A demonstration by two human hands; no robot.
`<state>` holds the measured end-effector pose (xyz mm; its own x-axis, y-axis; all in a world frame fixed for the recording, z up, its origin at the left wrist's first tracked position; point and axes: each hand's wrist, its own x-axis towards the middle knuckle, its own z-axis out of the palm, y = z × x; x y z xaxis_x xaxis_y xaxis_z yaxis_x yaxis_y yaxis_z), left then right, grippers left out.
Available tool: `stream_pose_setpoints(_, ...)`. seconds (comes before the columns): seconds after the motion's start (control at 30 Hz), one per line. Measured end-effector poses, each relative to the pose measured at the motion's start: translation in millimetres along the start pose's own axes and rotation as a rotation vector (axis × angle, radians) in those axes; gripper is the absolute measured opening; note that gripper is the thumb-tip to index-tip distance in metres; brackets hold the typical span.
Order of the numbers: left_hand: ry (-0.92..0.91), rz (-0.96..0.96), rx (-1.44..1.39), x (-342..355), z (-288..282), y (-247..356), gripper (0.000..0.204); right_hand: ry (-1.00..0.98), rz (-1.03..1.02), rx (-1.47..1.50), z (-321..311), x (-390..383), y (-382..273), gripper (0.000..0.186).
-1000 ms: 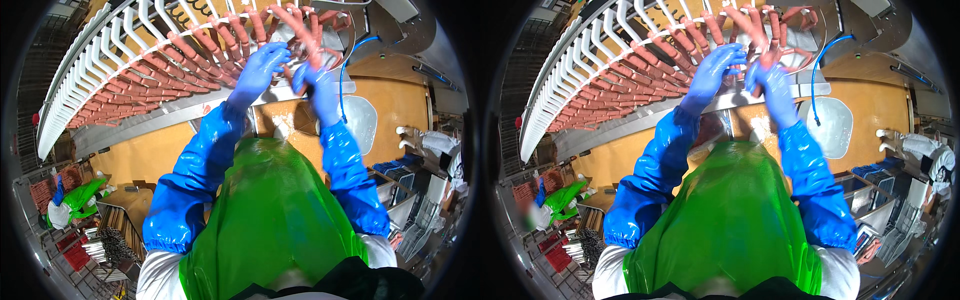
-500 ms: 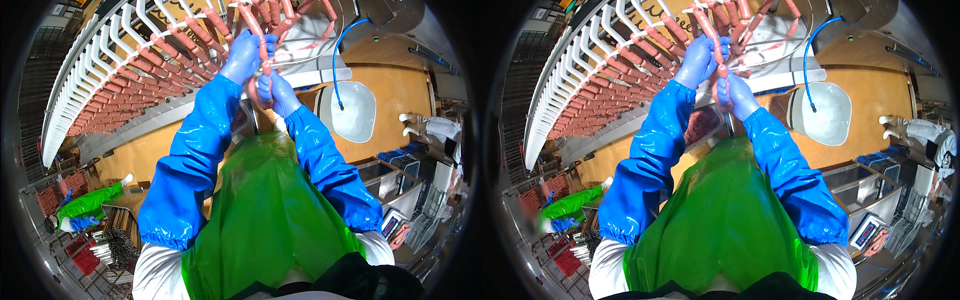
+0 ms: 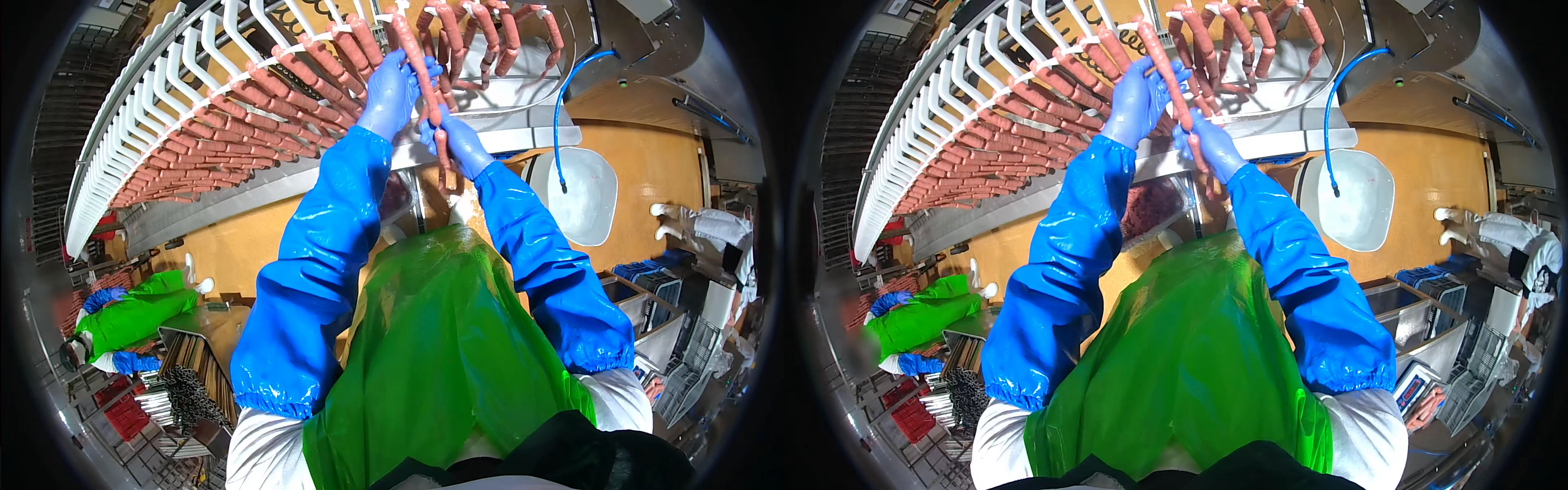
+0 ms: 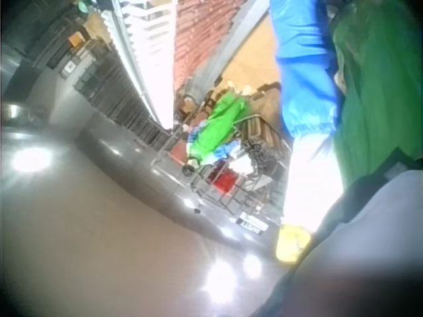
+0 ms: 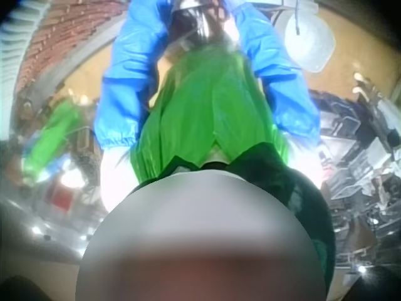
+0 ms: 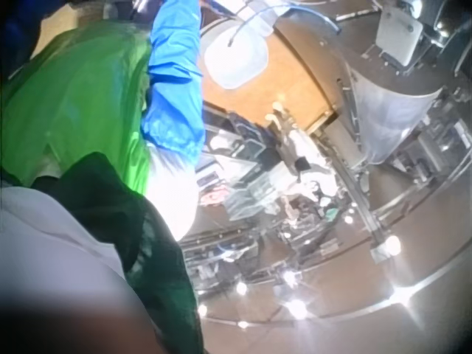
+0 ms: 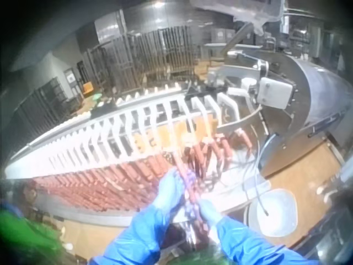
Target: The person fills sausage casings with ground meat using a stuffer machine, ties off sections, and places the linked sausages onto a rotating rack. The process is repeated continuously as the rack turns.
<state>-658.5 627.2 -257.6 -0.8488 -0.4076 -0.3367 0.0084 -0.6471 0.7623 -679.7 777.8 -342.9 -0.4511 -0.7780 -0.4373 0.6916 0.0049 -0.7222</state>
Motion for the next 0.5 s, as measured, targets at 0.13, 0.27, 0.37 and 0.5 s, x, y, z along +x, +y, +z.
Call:
stream_pose_setpoints(0.13,-0.117,0.122,0.344,8,-8,22,0.042,-0.139,-0.261,0.107,29,-5,-51,0.050)
stream_pose_setpoints(0.27,-0.200,0.041,0.199,2,-2,30,0.037,-0.103,-0.188,-0.042,49,-8,-88,0.033)
stream_pose_setpoints(0.37,-0.201,0.046,0.127,0,-4,28,0.036,-0.065,-0.237,-0.198,43,12,-82,0.028)
stream_pose_setpoints(0.5,-0.284,0.034,0.055,1,-12,26,0.044,-0.003,-0.279,-0.149,54,14,-76,0.027)
